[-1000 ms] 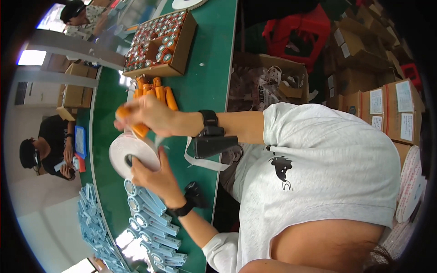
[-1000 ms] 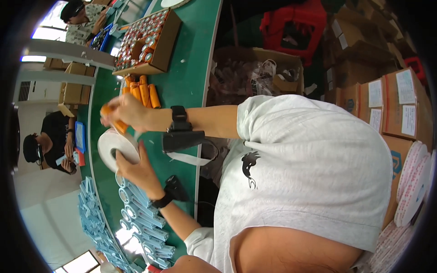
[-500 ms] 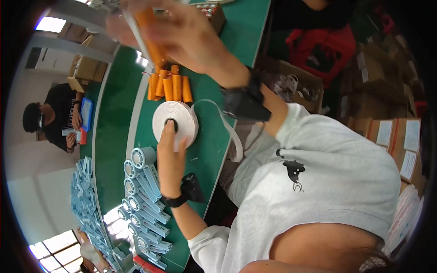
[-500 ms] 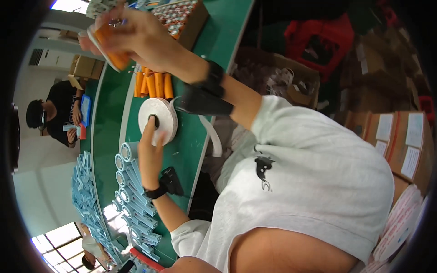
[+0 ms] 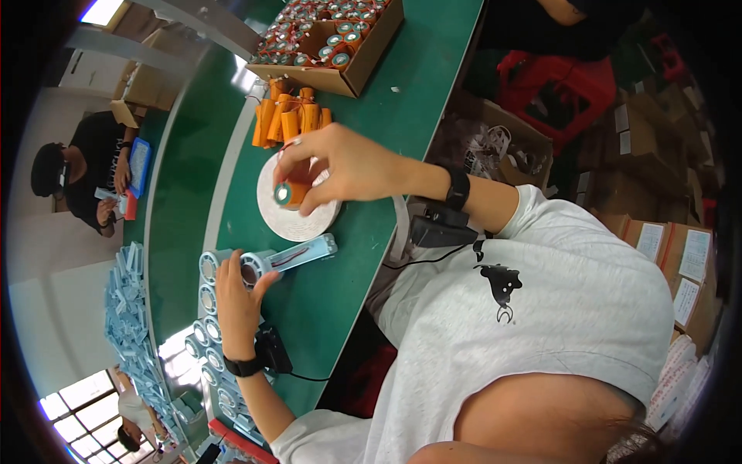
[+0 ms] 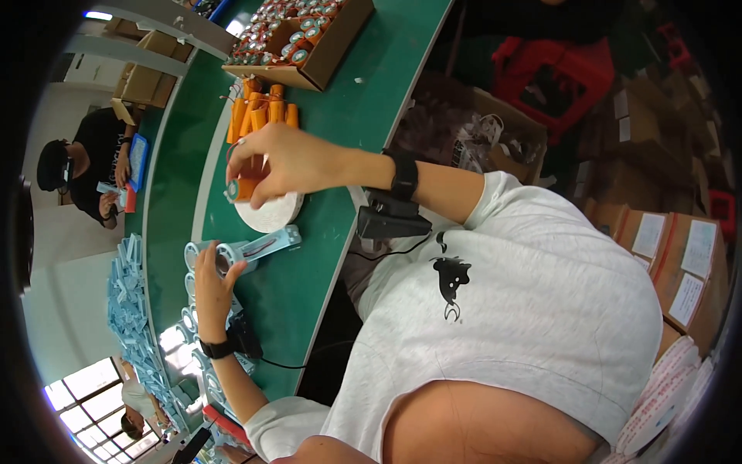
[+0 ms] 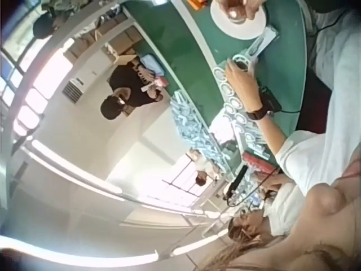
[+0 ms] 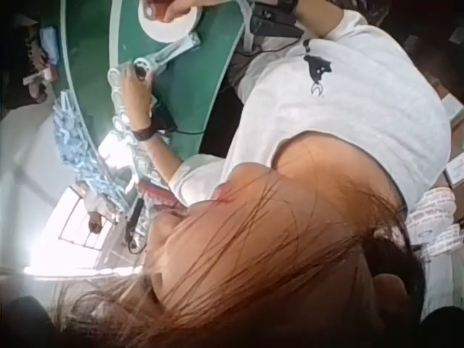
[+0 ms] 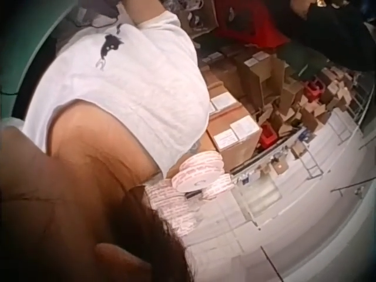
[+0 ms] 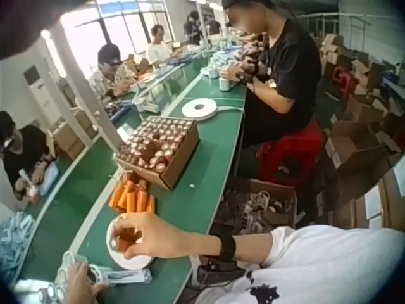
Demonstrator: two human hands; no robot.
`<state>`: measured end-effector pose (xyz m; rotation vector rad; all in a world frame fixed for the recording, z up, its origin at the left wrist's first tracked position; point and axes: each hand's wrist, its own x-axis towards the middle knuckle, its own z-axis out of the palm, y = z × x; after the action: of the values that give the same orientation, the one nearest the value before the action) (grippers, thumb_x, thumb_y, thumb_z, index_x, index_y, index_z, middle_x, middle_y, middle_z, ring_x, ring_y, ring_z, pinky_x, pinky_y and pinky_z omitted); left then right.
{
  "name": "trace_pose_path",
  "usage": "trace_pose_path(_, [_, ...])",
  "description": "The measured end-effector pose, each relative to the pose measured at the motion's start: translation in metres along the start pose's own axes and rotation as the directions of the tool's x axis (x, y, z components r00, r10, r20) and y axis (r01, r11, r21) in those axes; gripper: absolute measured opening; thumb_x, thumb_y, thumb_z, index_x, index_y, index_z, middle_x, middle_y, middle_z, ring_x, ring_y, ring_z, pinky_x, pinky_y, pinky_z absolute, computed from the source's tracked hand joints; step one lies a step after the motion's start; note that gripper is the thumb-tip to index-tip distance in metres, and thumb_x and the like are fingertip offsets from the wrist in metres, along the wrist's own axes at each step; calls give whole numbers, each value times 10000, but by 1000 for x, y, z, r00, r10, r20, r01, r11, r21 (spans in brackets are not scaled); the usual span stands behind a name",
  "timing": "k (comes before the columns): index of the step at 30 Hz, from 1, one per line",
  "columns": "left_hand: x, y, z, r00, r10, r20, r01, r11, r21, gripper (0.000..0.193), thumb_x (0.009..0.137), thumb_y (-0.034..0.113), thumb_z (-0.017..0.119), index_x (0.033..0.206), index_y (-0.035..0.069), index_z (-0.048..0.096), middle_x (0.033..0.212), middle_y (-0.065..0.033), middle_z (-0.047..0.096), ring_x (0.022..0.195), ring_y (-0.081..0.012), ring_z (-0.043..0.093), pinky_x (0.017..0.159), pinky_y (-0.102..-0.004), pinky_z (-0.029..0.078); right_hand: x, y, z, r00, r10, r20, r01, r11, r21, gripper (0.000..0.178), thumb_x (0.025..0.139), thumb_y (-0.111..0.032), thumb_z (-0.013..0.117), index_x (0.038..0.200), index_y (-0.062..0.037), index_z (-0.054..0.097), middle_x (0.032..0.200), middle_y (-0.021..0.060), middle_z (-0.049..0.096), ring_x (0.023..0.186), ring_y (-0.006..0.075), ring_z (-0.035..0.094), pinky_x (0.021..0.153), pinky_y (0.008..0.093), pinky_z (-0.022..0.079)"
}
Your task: The person applies double-sided tape to batteries and inserts them into fan housings. They pull tape from a roll, press a battery onto it, and tear the tape before placing the battery into a housing and setting the assembly aside.
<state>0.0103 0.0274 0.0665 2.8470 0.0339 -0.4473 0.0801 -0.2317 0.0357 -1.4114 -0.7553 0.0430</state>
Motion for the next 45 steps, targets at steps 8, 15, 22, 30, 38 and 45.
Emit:
trace_pose_path(8, [-20,2,36,824,453,-341,-432,891,139,330,686,113,674,1002,78,588,1201,-92,443,1150,-307,361,934,-405,326,12,-2,42,980,-20,197,43,993,-111,381,613,-25,711,967,-2,570,868,92,591,760,149,580,683,262,514])
trace_pose_path(15, [-17,9,45,801,464,-377,-376,881,287,158,726,51,615,876,68,571,1200,-62,455,1203,-325,303,961,-457,265,25,20,54,924,362,128,-372,926,67,396,573,-83,732,927,-3,573,862,111,604,760,167,601,665,278,521])
trace_pose_path(22, [-11,0,51,733,422,-534,-533,844,-65,67,756,32,567,809,32,525,1102,-93,518,1156,-330,366,963,-443,258,8,5,53,991,-67,119,79,992,-95,331,613,-62,692,902,13,550,849,126,596,741,196,608,648,296,517])
trace_pose_path(30, [-8,3,58,728,348,-591,-578,775,-255,42,796,9,513,801,0,472,1054,-127,541,1094,-310,430,939,-399,299,-8,22,63,876,-228,425,432,764,-480,179,672,-10,606,846,-3,564,789,154,587,708,299,595,570,350,496])
trace_pose_path(38, [-8,2,60,775,256,-578,-546,732,-408,78,804,-9,505,875,2,474,1101,-135,519,1095,-258,436,880,-347,360,11,10,79,820,167,547,361,591,-721,124,735,-68,537,815,17,579,759,174,604,691,325,602,577,395,481])
trace_pose_path(45, [-19,7,50,740,306,-598,-534,809,-247,363,721,-20,597,1070,14,503,1153,-120,488,1089,-252,444,834,-313,394,15,11,78,766,161,622,456,546,-703,111,749,-93,540,775,4,587,735,151,604,739,282,601,614,339,492])
